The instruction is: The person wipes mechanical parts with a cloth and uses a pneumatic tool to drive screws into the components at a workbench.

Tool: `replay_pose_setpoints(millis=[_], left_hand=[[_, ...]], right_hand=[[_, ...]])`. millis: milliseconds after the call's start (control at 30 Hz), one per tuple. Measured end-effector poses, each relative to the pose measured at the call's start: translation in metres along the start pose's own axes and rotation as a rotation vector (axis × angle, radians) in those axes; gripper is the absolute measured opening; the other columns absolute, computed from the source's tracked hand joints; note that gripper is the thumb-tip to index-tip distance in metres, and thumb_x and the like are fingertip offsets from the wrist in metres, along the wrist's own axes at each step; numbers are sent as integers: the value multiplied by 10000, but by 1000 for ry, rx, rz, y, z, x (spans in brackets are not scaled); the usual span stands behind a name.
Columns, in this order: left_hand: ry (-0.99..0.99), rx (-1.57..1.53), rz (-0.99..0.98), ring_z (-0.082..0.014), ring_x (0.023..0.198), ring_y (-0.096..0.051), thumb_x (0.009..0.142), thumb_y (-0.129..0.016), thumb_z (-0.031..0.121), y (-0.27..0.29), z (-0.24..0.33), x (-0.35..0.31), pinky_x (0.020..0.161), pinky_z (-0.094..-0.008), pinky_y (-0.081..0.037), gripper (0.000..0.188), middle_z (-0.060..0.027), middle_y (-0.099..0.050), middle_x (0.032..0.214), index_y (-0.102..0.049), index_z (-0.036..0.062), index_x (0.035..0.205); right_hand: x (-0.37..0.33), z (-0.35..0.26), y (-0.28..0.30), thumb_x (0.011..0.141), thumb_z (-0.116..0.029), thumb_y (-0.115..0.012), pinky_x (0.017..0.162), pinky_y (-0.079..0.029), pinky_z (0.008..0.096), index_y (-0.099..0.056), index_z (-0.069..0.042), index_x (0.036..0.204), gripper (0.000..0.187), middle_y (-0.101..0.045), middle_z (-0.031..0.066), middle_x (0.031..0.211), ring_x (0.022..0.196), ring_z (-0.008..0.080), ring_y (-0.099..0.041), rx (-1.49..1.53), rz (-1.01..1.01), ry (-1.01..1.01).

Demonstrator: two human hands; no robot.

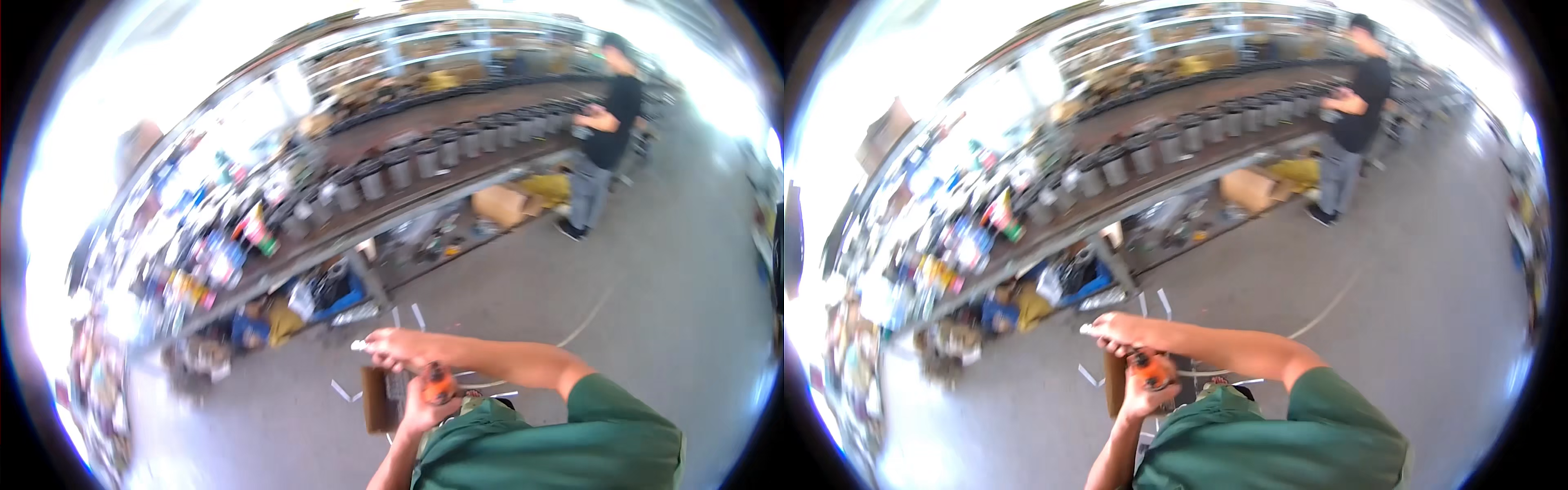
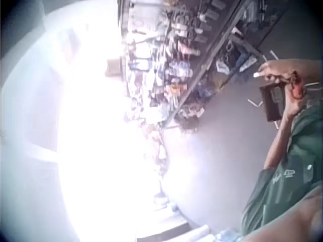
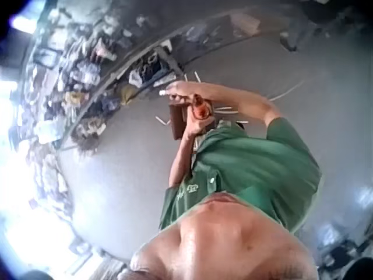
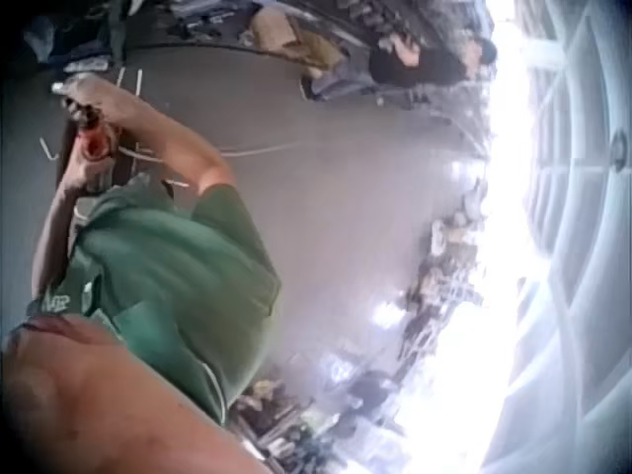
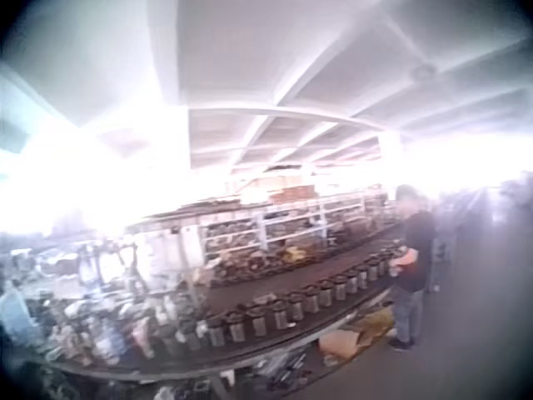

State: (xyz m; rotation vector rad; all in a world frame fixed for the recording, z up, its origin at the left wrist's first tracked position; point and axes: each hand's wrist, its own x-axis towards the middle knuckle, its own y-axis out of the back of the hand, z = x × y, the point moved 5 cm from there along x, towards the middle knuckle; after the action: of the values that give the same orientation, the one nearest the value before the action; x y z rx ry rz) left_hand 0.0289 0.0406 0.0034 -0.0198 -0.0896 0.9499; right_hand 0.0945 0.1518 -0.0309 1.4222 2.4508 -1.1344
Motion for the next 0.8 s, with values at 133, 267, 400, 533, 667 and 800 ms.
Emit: replay_pose_setpoints(millis=[133,267,400,533,667,800], left_hand=[[-180,-94,-46,-69,741,-569,749,-725,-8,35,-6,51,696,-268,-492,147,20,-639,803,-662,35,875],[111,50,238,-92,819,-623,747,-765,45,74,-8,-54,794,-282,-532,352,-34,-715,929,-720,11,1095],[251,421,696,-59,697,-532,730,-850,99,137,38,-120,650,-284,-513,321,-9,-648,730,-716,-20,996],[312,825,786,-279,673,-668,701,-802,131,175,52,-163,688,-350,-552,298,-167,-679,727,-719,-10,949],[363,1002,679,-384,707,-681,673,-757,128,183,71,-151,697,-412,-557,228,-174,-687,738,-700,34,873],[278,1097,565,-358,649,-668,655,-758,99,174,81,-128,662,-387,-548,215,-160,-675,703,-697,31,850]], right_hand=[[63,-77,-10,1010,-288,-616,467,-389,264,-587,-75,1204,290,-575,5,789,543,67,-438,-297,-4,62],[32,-55,-23,986,-268,-648,562,-472,336,-663,-88,1191,274,-654,50,742,609,140,-594,-1186,110,592],[-15,-73,-46,934,-331,-705,607,-513,361,-710,-141,1164,298,-713,91,831,709,272,-689,-1406,81,710],[-44,-49,-80,869,-400,-749,582,-513,390,-707,-193,1220,409,-701,71,823,688,299,-668,-1535,-40,911],[-44,-37,-99,845,-415,-769,542,-492,389,-740,-189,1152,382,-685,70,765,641,289,-656,-1493,-40,932],[-52,-43,-105,846,-368,-781,528,-496,371,-746,-148,1071,317,-680,56,719,609,270,-655,-1392,5,972]])
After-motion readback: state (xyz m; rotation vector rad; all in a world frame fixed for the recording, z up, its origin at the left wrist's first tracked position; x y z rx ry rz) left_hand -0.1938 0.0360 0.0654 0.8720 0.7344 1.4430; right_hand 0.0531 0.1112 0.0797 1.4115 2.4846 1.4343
